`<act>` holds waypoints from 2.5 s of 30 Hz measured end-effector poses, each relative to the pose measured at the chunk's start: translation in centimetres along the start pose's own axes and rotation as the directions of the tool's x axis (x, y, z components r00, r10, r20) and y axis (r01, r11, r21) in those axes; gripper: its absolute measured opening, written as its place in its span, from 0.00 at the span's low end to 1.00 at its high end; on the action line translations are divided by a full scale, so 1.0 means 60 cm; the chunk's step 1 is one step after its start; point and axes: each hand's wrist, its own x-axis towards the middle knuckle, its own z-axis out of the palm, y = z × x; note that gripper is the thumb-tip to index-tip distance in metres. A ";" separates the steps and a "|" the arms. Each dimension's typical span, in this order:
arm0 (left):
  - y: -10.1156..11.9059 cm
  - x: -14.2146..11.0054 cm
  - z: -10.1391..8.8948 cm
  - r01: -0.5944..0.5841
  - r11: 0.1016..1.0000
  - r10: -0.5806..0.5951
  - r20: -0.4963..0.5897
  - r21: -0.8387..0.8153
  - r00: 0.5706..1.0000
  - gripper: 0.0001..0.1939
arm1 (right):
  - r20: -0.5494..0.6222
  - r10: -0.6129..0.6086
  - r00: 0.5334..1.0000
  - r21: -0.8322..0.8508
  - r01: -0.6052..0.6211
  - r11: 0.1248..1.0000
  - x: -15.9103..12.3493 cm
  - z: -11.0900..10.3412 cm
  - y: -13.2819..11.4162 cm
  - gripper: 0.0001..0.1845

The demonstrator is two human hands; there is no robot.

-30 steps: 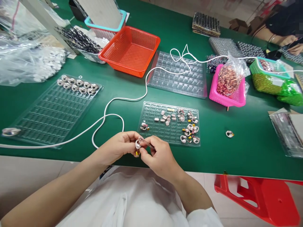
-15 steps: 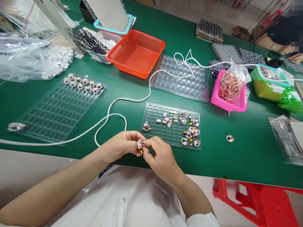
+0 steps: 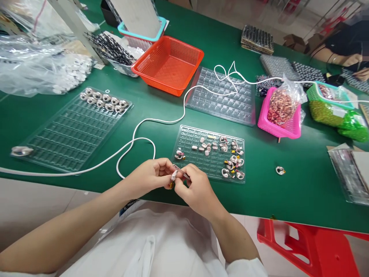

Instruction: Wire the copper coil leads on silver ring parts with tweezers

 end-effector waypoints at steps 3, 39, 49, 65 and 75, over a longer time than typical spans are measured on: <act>-0.005 -0.008 0.001 -0.063 0.993 0.065 -0.019 0.103 0.998 0.08 | -0.038 0.086 0.996 0.072 -0.083 0.994 0.003 0.005 0.000 0.07; -0.036 -0.028 -0.018 -0.441 0.579 0.579 0.035 0.686 0.814 0.05 | -0.004 0.194 0.981 0.304 -0.183 0.935 0.006 0.021 -0.002 0.05; -0.034 -0.029 -0.019 -0.405 0.632 0.549 -0.013 0.661 0.836 0.05 | 0.068 0.200 0.977 0.366 -0.211 0.906 0.011 0.016 0.004 0.07; -0.033 -0.029 -0.018 -0.264 0.773 0.412 -0.139 0.576 0.901 0.05 | 0.080 0.174 0.982 0.369 -0.191 0.910 0.013 0.013 0.003 0.10; -0.032 -0.033 -0.020 -0.220 0.923 0.291 -0.200 0.315 0.936 0.06 | -0.144 -0.193 0.970 0.125 0.212 0.969 -0.008 0.022 0.012 0.10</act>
